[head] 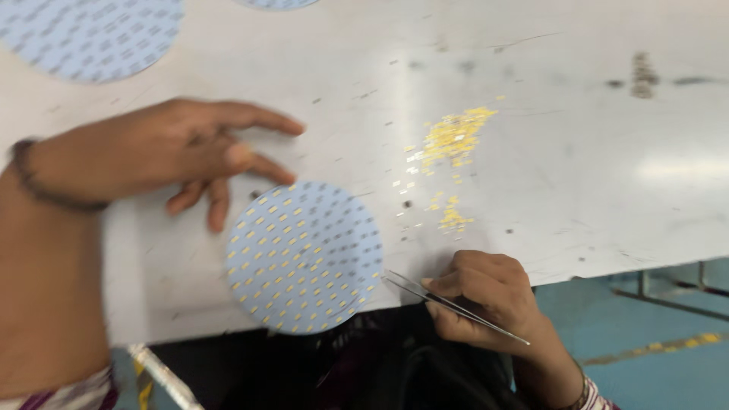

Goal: The person uses tweezers to pick up small yellow LED components from a pile on the table and places them one by one into designated spots on a circular LED board. The person continues this repetitive placement process throughout the clip.

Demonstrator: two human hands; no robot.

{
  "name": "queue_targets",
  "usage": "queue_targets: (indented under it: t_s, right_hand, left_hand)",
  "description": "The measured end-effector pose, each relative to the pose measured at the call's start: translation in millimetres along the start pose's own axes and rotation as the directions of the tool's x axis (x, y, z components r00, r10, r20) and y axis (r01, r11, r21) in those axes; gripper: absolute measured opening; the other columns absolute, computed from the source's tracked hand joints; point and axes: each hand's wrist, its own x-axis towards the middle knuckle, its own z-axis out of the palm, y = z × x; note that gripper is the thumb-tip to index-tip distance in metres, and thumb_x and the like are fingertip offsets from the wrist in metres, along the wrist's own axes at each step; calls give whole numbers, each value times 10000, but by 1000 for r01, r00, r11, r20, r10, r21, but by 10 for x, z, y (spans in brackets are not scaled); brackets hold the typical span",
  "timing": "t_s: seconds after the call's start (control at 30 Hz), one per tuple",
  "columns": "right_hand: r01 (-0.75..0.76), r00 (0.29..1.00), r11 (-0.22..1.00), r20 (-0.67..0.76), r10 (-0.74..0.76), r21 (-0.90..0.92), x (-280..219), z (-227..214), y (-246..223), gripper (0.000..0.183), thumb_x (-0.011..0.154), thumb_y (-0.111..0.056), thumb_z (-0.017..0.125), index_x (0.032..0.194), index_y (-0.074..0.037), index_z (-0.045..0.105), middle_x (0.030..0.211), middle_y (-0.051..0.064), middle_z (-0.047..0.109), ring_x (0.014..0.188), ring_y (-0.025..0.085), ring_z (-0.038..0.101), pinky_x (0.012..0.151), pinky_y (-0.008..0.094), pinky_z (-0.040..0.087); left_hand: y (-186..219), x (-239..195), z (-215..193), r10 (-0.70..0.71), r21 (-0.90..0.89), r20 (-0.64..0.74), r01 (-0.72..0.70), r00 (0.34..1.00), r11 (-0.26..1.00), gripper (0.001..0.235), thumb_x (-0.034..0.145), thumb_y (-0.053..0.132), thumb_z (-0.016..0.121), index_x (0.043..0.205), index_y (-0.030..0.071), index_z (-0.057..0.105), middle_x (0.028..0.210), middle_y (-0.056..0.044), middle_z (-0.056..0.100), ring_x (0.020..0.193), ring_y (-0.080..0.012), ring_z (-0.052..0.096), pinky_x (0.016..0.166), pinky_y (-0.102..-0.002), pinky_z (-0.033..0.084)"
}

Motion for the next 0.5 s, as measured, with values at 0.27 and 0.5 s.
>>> queue_targets:
  t_s: [0.27, 0.5]
  right_hand:
    - [-302, 911, 953, -306, 276, -39, -323, -360, 352, 105, 766, -78, 756, 795, -17, 676, 655, 33, 633, 518, 73, 546, 486, 223, 380]
    - [-269, 926, 961, -290, 240, -61, -321, -332, 394, 150, 738, -99, 785, 792, -4, 682, 621, 39, 608, 501, 78, 541, 469, 225, 358]
  left_hand:
    - [-163, -16, -35, -357, 51, -71, 361, 931, 931, 630, 963, 425, 526, 1534, 172, 445, 1013, -199, 781, 656, -191, 748, 335, -285, 519]
    - [-262, -30, -56, -378, 34, -92, 383, 921, 923, 656, 942, 465, 559, 1520, 170, 459, 939, -176, 823, 615, -224, 742, 303, -296, 486]
